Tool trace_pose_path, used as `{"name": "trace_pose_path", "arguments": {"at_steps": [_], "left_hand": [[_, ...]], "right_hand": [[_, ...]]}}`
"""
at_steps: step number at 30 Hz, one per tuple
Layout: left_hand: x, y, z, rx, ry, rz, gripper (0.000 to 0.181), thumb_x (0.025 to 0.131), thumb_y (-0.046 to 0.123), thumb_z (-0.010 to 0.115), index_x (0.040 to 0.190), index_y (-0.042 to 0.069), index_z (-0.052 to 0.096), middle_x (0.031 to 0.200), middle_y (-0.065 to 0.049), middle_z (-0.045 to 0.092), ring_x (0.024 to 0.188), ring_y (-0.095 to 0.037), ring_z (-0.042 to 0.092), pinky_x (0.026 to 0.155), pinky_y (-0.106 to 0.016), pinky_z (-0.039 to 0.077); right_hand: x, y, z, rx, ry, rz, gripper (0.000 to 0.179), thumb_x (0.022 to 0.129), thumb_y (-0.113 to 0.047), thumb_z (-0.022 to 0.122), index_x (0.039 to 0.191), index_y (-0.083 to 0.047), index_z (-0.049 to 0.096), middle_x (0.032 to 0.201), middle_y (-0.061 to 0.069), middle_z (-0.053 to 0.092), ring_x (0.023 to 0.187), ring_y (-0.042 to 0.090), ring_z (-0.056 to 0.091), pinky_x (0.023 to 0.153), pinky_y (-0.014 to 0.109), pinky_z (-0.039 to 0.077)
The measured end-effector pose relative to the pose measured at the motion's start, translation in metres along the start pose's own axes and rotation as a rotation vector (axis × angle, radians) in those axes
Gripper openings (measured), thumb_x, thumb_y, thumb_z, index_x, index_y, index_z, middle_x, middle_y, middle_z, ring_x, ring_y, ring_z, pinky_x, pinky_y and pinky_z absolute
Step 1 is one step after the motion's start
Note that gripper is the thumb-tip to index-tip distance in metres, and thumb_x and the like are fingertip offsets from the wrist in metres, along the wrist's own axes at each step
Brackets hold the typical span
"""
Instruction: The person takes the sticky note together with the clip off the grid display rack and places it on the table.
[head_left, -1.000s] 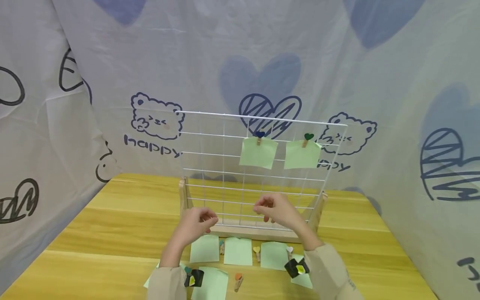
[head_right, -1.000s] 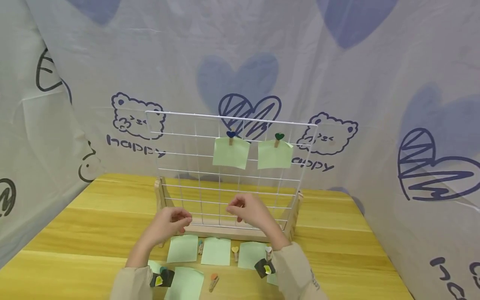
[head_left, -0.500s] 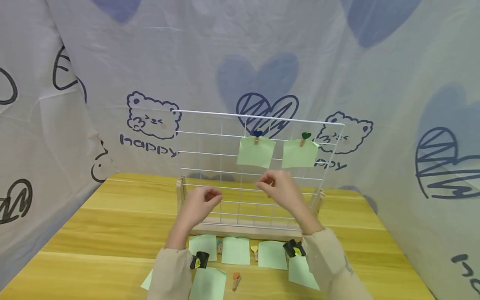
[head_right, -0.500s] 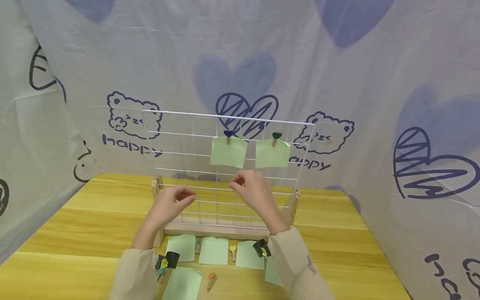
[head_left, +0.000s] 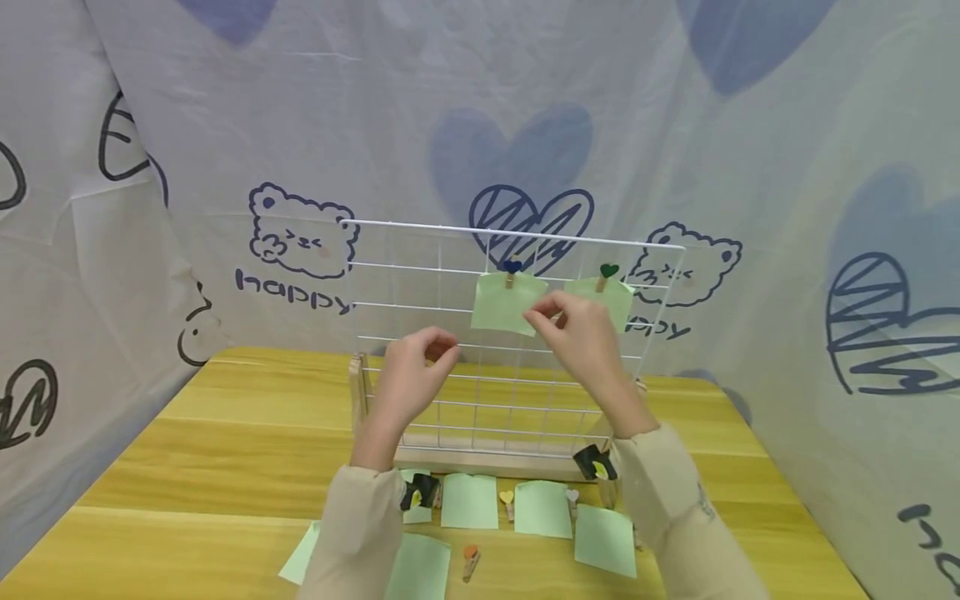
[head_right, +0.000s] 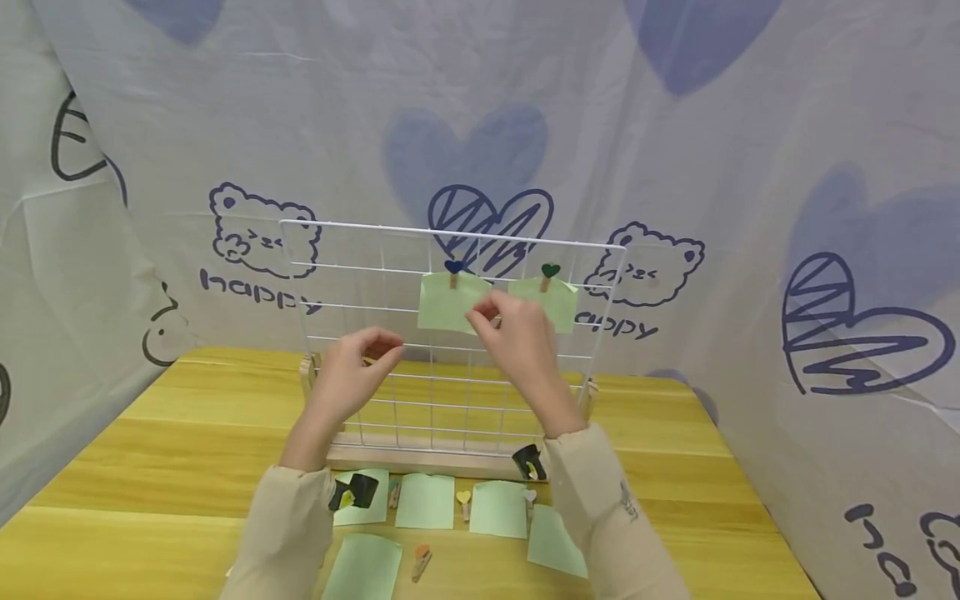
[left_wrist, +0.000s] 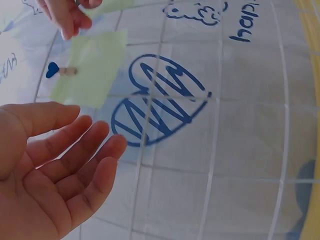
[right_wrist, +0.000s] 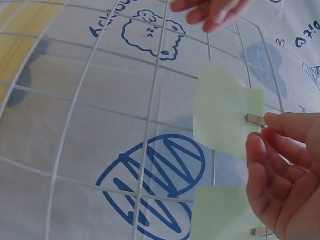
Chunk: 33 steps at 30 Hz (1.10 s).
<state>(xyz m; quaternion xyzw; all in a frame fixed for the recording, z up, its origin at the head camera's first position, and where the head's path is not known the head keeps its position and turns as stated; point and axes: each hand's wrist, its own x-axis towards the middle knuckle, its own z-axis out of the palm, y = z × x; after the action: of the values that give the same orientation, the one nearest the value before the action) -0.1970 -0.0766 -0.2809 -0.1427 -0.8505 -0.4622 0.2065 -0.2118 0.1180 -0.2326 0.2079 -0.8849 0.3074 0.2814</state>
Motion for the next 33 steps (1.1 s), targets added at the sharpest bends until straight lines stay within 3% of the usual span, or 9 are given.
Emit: {"name": "trace_pose_path", "arguments": {"at_steps": [11, 16, 19, 24, 29, 33], "left_hand": [[0.013, 0.024, 0.004, -0.049, 0.150, 0.055, 0.013, 0.083, 0.000, 0.058, 0.094, -0.002, 0.063, 0.090, -0.012, 0.062, 0.081, -0.022, 0.058, 0.068, -0.030, 0.049], [0.016, 0.036, 0.011, -0.028, 0.195, 0.098, 0.016, 0.080, -0.004, 0.057, 0.096, -0.004, 0.063, 0.096, -0.016, 0.060, 0.087, -0.026, 0.056, 0.071, -0.031, 0.049], [0.018, 0.040, 0.013, -0.021, 0.211, 0.085, 0.018, 0.079, -0.004, 0.059, 0.096, -0.003, 0.063, 0.100, -0.016, 0.058, 0.090, -0.027, 0.055, 0.073, -0.030, 0.048], [0.022, 0.044, 0.016, -0.023, 0.229, 0.055, 0.021, 0.075, -0.008, 0.060, 0.095, -0.002, 0.063, 0.103, -0.016, 0.057, 0.090, -0.028, 0.055, 0.070, -0.029, 0.048], [0.025, 0.047, 0.018, -0.042, 0.230, 0.056, 0.024, 0.073, -0.012, 0.060, 0.095, -0.002, 0.063, 0.107, -0.017, 0.057, 0.093, -0.027, 0.057, 0.072, -0.029, 0.049], [0.027, 0.048, 0.019, -0.071, 0.219, 0.041, 0.024, 0.073, -0.012, 0.059, 0.094, -0.002, 0.064, 0.107, -0.016, 0.058, 0.089, -0.026, 0.059, 0.068, -0.028, 0.050]], "right_hand": [[0.019, 0.000, 0.000, 0.055, 0.274, -0.360, 0.009, 0.079, 0.000, 0.064, 0.086, 0.005, 0.063, 0.082, 0.014, 0.062, 0.050, 0.015, 0.050, 0.045, 0.023, 0.041], [0.028, -0.002, -0.001, -0.049, 0.328, -0.476, 0.019, 0.080, 0.000, 0.062, 0.098, 0.007, 0.062, 0.095, 0.017, 0.061, 0.053, 0.016, 0.051, 0.047, 0.022, 0.043], [0.032, -0.003, -0.001, -0.128, 0.326, -0.535, 0.021, 0.082, -0.002, 0.062, 0.100, 0.007, 0.062, 0.098, 0.018, 0.061, 0.055, 0.017, 0.054, 0.049, 0.023, 0.045], [0.035, -0.005, -0.001, -0.223, 0.300, -0.571, 0.022, 0.081, -0.004, 0.063, 0.101, 0.005, 0.062, 0.102, 0.017, 0.062, 0.054, 0.019, 0.056, 0.047, 0.023, 0.045], [0.036, -0.008, 0.001, -0.294, 0.248, -0.533, 0.023, 0.082, -0.005, 0.063, 0.103, 0.005, 0.062, 0.105, 0.017, 0.061, 0.044, 0.017, 0.048, 0.042, 0.022, 0.040], [0.036, -0.009, 0.002, -0.312, 0.218, -0.504, 0.020, 0.081, -0.004, 0.062, 0.100, 0.005, 0.063, 0.101, 0.018, 0.062, 0.046, 0.018, 0.050, 0.044, 0.023, 0.042]]}}
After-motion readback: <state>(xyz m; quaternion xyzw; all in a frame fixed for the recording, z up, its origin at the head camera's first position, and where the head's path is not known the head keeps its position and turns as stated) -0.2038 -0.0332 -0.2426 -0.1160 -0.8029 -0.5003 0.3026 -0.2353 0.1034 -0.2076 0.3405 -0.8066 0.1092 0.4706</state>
